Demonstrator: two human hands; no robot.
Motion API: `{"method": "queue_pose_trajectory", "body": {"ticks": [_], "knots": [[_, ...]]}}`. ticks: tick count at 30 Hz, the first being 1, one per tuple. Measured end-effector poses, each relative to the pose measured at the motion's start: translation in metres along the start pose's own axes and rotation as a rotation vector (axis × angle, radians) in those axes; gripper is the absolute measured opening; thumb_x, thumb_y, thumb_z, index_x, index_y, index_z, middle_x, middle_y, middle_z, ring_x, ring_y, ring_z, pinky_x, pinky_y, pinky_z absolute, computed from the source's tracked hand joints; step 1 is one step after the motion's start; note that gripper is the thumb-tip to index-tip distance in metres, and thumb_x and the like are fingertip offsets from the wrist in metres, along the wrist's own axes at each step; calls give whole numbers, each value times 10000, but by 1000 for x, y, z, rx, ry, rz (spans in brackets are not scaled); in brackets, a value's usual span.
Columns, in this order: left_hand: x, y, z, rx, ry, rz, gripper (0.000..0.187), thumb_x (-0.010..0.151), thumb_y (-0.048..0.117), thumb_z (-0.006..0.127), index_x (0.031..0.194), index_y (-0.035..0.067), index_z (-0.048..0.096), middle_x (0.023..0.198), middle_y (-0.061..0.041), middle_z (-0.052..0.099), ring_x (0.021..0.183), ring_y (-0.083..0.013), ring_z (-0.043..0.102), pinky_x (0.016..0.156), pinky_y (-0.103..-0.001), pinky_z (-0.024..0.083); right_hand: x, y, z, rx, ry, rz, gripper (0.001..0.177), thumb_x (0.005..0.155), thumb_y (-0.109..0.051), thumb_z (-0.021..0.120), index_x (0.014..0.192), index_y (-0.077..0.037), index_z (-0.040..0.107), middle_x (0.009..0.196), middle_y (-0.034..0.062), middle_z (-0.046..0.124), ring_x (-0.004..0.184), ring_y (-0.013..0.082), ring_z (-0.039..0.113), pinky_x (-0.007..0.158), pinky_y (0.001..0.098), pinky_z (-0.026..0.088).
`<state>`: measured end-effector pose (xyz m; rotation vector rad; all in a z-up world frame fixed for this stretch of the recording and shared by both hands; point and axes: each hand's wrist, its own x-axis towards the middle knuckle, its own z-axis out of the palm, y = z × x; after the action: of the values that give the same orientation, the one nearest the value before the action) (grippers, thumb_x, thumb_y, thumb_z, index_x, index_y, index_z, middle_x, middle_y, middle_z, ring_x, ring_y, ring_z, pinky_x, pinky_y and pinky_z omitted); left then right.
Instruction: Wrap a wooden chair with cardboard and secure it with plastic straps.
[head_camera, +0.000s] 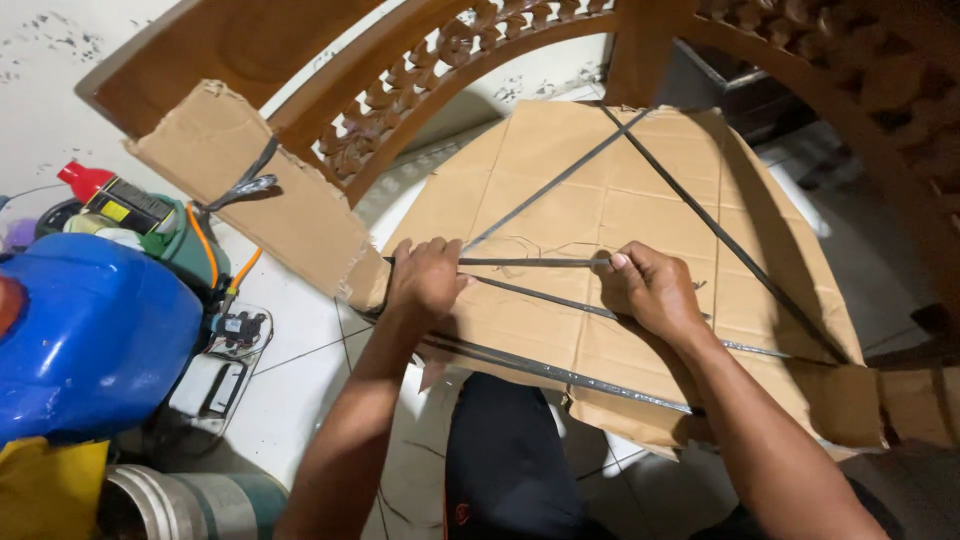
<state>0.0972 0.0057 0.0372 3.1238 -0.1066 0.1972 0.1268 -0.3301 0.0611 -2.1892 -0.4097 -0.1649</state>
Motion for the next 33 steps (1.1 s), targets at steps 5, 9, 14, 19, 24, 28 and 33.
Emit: {"method": "queue_pose_trajectory", "body": {"ticks": [5, 9, 14, 19, 24, 28, 33], "knots": [[17, -4, 8, 80, -108, 78, 364, 951, 372, 667, 1210, 126, 599, 1075, -55, 620, 1037, -273, 651, 958, -452, 449, 3, -11, 1, 52, 55, 12, 113, 1036, -163, 638, 964, -157, 725, 756, 172, 701, 793, 385, 709, 764, 468, 536], [19, -7, 25, -23, -111, 76, 257, 957, 318, 589, 1135, 133, 574, 1064, -58, 583, 1056, -286, 618, 917, -434, 464, 6, 10, 9, 91, 83, 36, 121, 1034, -152, 641, 960, -160, 736, 746, 156, 702, 782, 343, 710, 769, 447, 534], [-15, 16, -12, -169, 30, 44, 237, 944, 295, 612, 1129, 158, 557, 986, -62, 574, 1012, -289, 603, 928, -443, 470, 7, 8, 19, 114, 112, 16, 130, 1045, -141, 634, 953, -171, 721, 739, 151, 681, 740, 320, 686, 746, 437, 529], [-41, 77, -31, -245, 231, 194, 754, 785, 168, 750, 1487, 38, 507, 1492, -205, 538, 1426, -401, 439, 1170, -634, 266, 4, -4, 15, 246, 226, 31, 178, 999, -173, 588, 859, -163, 697, 695, 147, 673, 710, 326, 674, 718, 462, 541], [-21, 90, -10, -300, 250, 214, 551, 1028, 309, 602, 1508, 56, 507, 1458, -197, 565, 1394, -358, 485, 1198, -592, 250, -9, -23, -2, 170, 238, 27, 167, 1003, -201, 574, 877, -174, 681, 719, 161, 702, 776, 445, 704, 697, 523, 544], [-4, 65, 20, -224, 290, 225, 494, 1030, 427, 567, 1435, 147, 607, 1331, -98, 647, 1288, -283, 588, 1159, -521, 335, -9, -17, 2, 128, 192, 10, 131, 1009, -200, 586, 934, -175, 689, 754, 197, 714, 814, 483, 704, 708, 577, 541], [3, 39, 34, -201, 431, 168, 642, 946, 583, 610, 1446, 181, 587, 1386, -73, 611, 1287, -263, 587, 1100, -493, 391, -6, -12, 9, 109, 194, 17, 126, 1009, -214, 613, 921, -207, 704, 754, 158, 714, 825, 443, 712, 710, 540, 550]]}}
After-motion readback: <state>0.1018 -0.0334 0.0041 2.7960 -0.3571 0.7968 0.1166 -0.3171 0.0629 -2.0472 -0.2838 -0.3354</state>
